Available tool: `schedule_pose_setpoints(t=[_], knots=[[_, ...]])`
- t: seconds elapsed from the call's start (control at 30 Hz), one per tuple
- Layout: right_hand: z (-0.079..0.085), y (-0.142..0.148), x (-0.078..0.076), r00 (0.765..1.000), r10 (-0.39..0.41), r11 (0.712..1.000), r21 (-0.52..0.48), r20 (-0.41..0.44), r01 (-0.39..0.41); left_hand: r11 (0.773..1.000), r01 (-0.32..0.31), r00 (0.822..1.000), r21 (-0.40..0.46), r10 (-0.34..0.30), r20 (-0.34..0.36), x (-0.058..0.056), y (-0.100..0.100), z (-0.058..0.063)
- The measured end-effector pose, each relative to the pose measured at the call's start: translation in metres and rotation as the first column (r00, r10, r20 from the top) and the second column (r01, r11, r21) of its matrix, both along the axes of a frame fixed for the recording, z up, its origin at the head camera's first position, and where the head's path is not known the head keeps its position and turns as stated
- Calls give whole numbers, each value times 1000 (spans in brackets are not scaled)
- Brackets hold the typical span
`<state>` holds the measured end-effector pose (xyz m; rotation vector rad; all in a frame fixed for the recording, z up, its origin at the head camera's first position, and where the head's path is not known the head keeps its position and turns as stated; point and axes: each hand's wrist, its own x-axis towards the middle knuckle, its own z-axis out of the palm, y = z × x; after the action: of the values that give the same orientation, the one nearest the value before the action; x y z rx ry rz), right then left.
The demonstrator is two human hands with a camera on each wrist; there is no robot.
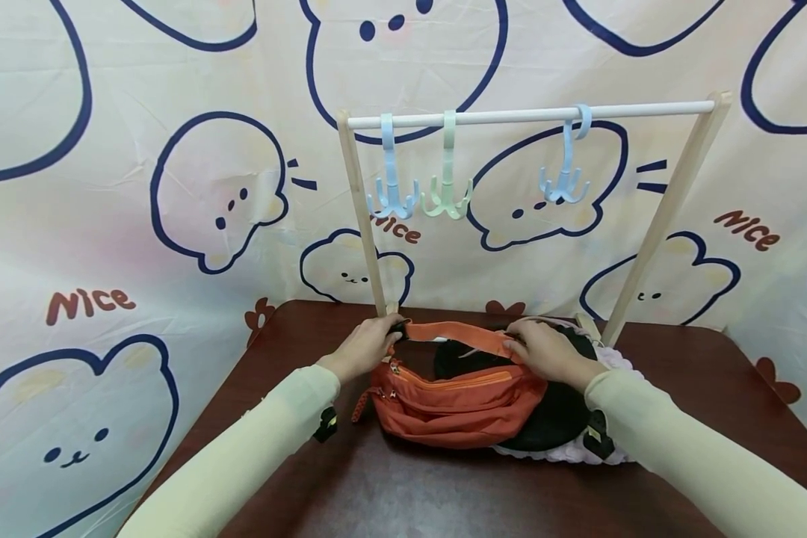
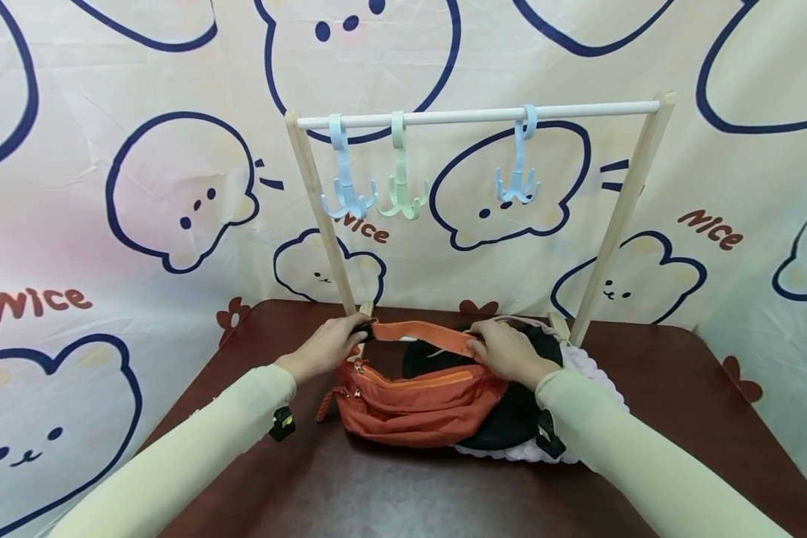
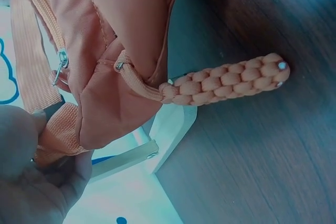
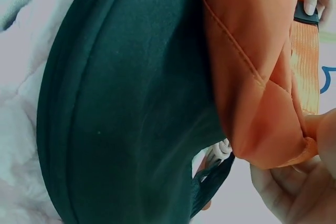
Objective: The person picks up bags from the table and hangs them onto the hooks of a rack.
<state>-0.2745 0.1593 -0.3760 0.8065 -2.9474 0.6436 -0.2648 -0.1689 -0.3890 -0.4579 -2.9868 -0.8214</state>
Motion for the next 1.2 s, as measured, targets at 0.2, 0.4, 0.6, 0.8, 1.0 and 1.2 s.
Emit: schedule_pose_setpoints(t=[0.2,0.4,0.6,0.8,1.0,1.2], knots=[[0,0,3,999,32,999,-37,0,-32,1000,-1,1000,23,1,-10,4,-3,1],[-1,2,3,999,33,998,-46,-1,-33,1000,-2,1000,10,2,-14,5,-3,2],[-2,2,6,999,40,998,-54,-4,-40,1000,2,1000,9,-2,-30,9,-5,2],[-4,1,11,999,49,997,-63,-18,-51,1000,12,999,-24,-13,-40,15,-7,2],[-3,3,14,997,64,995,-75,-33,-66,999,26,999,-44,-28,-42,20,-8,4],[-2,3,16,997,64,995,-69,-48,-67,998,25,999,-57,-27,-35,22,-8,6]])
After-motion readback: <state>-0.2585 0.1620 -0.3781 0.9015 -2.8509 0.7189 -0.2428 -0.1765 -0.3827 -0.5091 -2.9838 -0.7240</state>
